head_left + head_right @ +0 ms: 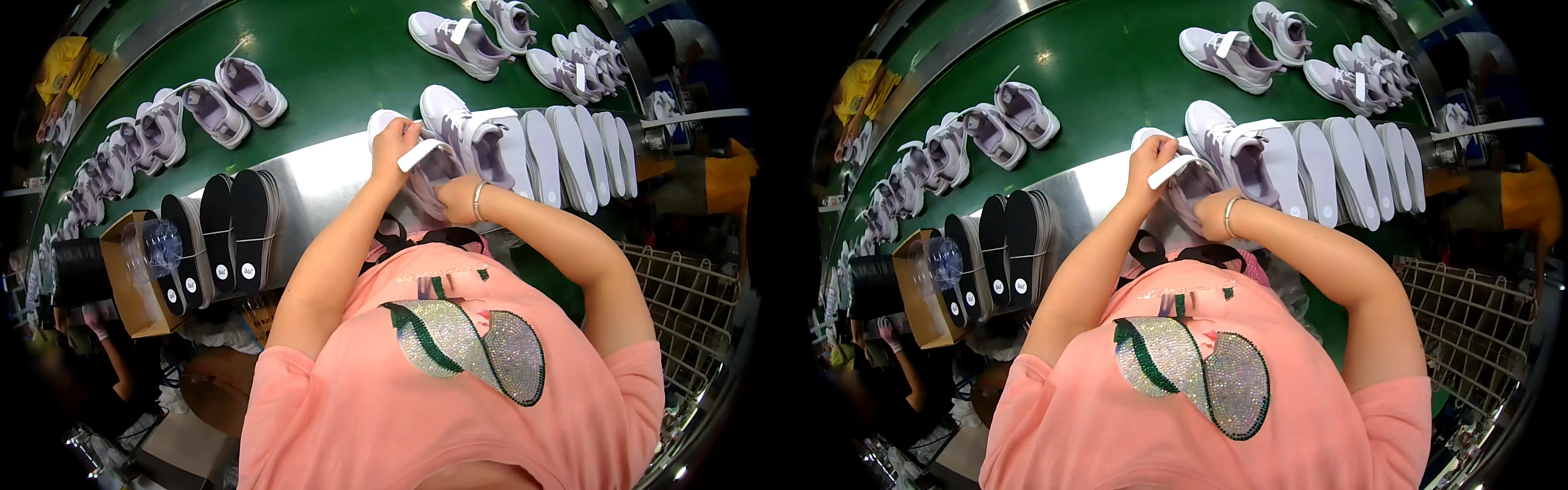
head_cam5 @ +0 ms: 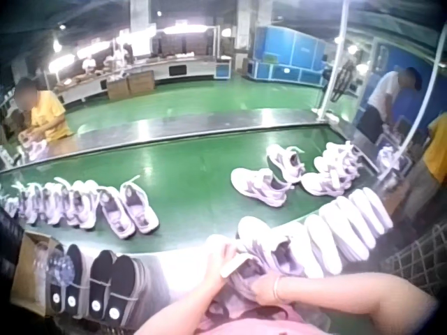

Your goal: The person takes white insoles from a stack, places them into white shoes on a conveyor belt, and secures the velcro straps of each shoe.

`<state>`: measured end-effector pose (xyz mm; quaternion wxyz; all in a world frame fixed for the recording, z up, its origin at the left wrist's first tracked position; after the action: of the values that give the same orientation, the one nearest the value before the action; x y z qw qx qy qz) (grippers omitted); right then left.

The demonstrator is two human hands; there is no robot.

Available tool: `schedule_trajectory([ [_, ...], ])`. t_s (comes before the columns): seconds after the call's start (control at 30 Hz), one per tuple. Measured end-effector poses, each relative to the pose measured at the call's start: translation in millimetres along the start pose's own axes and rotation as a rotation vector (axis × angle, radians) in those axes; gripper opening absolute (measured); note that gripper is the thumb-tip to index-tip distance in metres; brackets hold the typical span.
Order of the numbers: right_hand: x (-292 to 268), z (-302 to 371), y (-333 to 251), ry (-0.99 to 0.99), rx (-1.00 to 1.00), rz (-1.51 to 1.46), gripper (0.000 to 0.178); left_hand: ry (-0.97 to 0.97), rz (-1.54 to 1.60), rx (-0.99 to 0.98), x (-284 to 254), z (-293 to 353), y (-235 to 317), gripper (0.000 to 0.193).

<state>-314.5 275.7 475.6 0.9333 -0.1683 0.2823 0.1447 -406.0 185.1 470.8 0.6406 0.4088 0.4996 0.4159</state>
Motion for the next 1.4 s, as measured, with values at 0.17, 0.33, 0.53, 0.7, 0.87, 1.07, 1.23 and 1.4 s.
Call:
schedule_trajectory([
  [0.17, -11.7, -5.8, 19.0, 0.234, -0.043, -0.993, 0.036, -0.019, 0.012, 0.002, -0.2, -0.1, -1.6, 0.028],
  [0.33, -12.5, -14.6, 29.9, 0.585, -0.023, -1.664, 0.024, -0.034, 0.016, 0.035, 2.6, -1.7, 0.7, 0.026],
  [0.53, -32.0, 13.8, -2.0, 0.467, -0.528, -1.884, 0.019, -0.013, 0.150, -0.025, -63.4, -16.5, -3.0, 0.019],
  [0.7, -38.9, 50.7, 15.9, 0.769, -0.262, -1.344, 0.018, 0.255, 0.176, 0.090, -126.1, 2.7, 5.6, 0.020],
  [0.87, -41.8, 79.5, 19.7, 0.913, -0.220, -1.205, 0.016, 0.106, -0.059, 0.388, -82.4, 66.6, 112.7, 0.030],
  [1.07, -47.1, 91.4, 18.7, 1.045, -0.252, -0.942, 0.010, -0.172, -0.002, 0.266, -75.3, 76.2, 81.5, 0.019],
  [1.23, -20.5, 109.4, 81.5, 1.275, 0.047, -0.403, 0.017, 1.002, -0.832, 0.294, -293.0, 114.9, 87.3, 0.016],
  [1.4, 23.0, 81.3, 87.5, 1.126, 0.100, -0.557, 0.022, 1.234, -1.301, -0.441, -413.5, 162.0, 40.8, 0.047],
])
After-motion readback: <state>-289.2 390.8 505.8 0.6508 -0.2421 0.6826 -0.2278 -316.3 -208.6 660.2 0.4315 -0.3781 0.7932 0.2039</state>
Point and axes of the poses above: each hand's wrist, its own z-axis away from the middle knuckle, its own x-axis out of the palm, y = z × x, the point moved 7 cm from there along -z, towards the middle knuckle, and after that the axes turned 2 degrees about -x, right-handed, at the moved point
